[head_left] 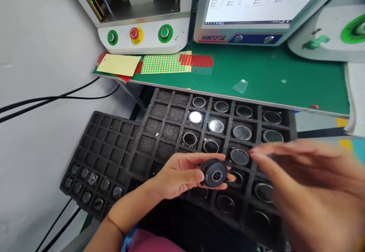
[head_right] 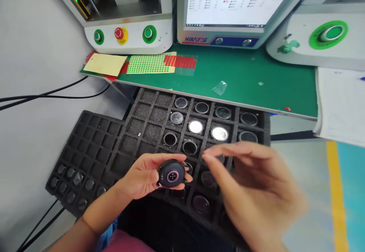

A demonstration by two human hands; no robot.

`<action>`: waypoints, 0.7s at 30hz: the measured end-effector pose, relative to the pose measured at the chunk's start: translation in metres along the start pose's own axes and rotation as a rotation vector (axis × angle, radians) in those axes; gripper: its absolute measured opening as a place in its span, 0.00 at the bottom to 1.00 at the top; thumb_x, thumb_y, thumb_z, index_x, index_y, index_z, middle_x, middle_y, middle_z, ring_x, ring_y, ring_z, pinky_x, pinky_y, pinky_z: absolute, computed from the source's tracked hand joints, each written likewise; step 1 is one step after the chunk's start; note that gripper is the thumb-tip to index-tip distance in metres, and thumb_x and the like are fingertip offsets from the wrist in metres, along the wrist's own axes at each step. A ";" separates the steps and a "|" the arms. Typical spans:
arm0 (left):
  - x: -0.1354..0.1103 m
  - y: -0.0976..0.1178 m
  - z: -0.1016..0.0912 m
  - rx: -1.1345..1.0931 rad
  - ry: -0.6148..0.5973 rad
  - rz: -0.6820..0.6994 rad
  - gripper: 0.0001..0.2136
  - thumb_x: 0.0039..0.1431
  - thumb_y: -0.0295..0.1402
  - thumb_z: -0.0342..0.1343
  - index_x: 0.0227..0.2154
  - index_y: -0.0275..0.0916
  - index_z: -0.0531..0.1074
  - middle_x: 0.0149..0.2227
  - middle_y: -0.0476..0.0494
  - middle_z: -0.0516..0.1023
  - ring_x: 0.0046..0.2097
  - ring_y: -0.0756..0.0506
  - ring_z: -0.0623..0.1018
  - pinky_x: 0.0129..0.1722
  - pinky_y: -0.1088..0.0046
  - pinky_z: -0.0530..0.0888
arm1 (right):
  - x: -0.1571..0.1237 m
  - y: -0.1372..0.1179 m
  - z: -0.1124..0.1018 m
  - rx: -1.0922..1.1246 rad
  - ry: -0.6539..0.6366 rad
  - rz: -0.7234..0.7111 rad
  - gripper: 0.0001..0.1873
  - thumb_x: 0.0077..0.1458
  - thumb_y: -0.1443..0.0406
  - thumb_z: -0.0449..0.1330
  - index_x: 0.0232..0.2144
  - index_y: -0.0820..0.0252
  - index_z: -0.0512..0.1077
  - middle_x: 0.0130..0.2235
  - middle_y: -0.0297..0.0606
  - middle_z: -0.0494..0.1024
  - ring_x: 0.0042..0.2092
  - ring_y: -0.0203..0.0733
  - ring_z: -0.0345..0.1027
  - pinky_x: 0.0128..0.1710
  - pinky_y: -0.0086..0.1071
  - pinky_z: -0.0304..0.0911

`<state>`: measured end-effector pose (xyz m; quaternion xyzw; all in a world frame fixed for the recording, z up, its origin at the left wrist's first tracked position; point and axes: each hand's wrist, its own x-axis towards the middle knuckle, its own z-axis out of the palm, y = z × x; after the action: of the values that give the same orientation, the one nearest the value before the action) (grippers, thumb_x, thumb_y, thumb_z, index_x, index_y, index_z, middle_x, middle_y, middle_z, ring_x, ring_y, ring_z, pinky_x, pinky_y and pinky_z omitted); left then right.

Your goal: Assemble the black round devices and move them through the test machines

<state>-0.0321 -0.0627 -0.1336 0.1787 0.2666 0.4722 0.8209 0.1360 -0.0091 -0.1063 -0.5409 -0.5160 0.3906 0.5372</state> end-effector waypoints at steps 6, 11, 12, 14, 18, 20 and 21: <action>-0.012 -0.009 0.004 0.159 -0.033 0.127 0.24 0.51 0.35 0.67 0.52 0.45 0.71 0.48 0.42 0.78 0.52 0.41 0.78 0.51 0.66 0.77 | -0.050 0.012 -0.008 0.235 -0.033 0.110 0.15 0.47 0.68 0.69 0.37 0.55 0.71 0.35 0.36 0.79 0.36 0.40 0.77 0.38 0.34 0.75; -0.019 -0.020 0.009 0.437 0.007 0.449 0.27 0.49 0.31 0.68 0.52 0.44 0.66 0.48 0.40 0.76 0.52 0.40 0.78 0.46 0.67 0.79 | -0.063 0.011 -0.009 0.398 -0.100 0.162 0.18 0.50 0.70 0.66 0.43 0.53 0.68 0.46 0.39 0.76 0.45 0.47 0.76 0.45 0.40 0.73; -0.020 -0.021 0.009 0.579 0.041 0.567 0.28 0.49 0.29 0.68 0.52 0.44 0.65 0.49 0.39 0.76 0.52 0.41 0.77 0.48 0.67 0.79 | -0.066 0.008 -0.009 0.401 -0.080 0.130 0.19 0.50 0.71 0.66 0.44 0.53 0.68 0.47 0.39 0.75 0.46 0.47 0.76 0.46 0.41 0.73; -0.021 -0.023 0.011 0.925 0.107 0.822 0.29 0.49 0.25 0.67 0.54 0.41 0.64 0.50 0.38 0.76 0.54 0.42 0.76 0.52 0.66 0.77 | -0.069 0.002 -0.010 0.361 -0.052 0.065 0.21 0.49 0.72 0.67 0.45 0.53 0.67 0.48 0.39 0.74 0.44 0.47 0.77 0.47 0.42 0.72; -0.023 -0.022 0.011 1.442 -0.013 1.146 0.27 0.55 0.20 0.61 0.57 0.30 0.61 0.48 0.31 0.77 0.57 0.41 0.74 0.55 0.64 0.75 | -0.074 -0.005 -0.007 0.242 -0.077 0.014 0.26 0.45 0.73 0.69 0.46 0.53 0.66 0.48 0.40 0.73 0.38 0.42 0.77 0.41 0.36 0.75; -0.023 -0.022 0.011 1.540 -0.099 1.208 0.26 0.56 0.18 0.58 0.58 0.25 0.60 0.48 0.28 0.77 0.59 0.40 0.72 0.55 0.64 0.76 | -0.076 -0.004 -0.006 0.222 -0.047 -0.047 0.29 0.44 0.75 0.68 0.47 0.52 0.66 0.48 0.39 0.73 0.36 0.38 0.77 0.40 0.34 0.75; -0.023 -0.023 0.012 1.548 -0.121 1.236 0.27 0.55 0.18 0.57 0.58 0.24 0.59 0.48 0.27 0.77 0.59 0.40 0.71 0.55 0.65 0.75 | -0.078 -0.002 -0.007 0.221 -0.019 -0.084 0.32 0.43 0.76 0.68 0.49 0.51 0.66 0.48 0.38 0.73 0.35 0.38 0.77 0.40 0.34 0.75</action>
<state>-0.0190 -0.0943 -0.1302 0.7971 0.3191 0.5030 0.0994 0.1299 -0.0864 -0.1139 -0.4526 -0.4972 0.4271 0.6046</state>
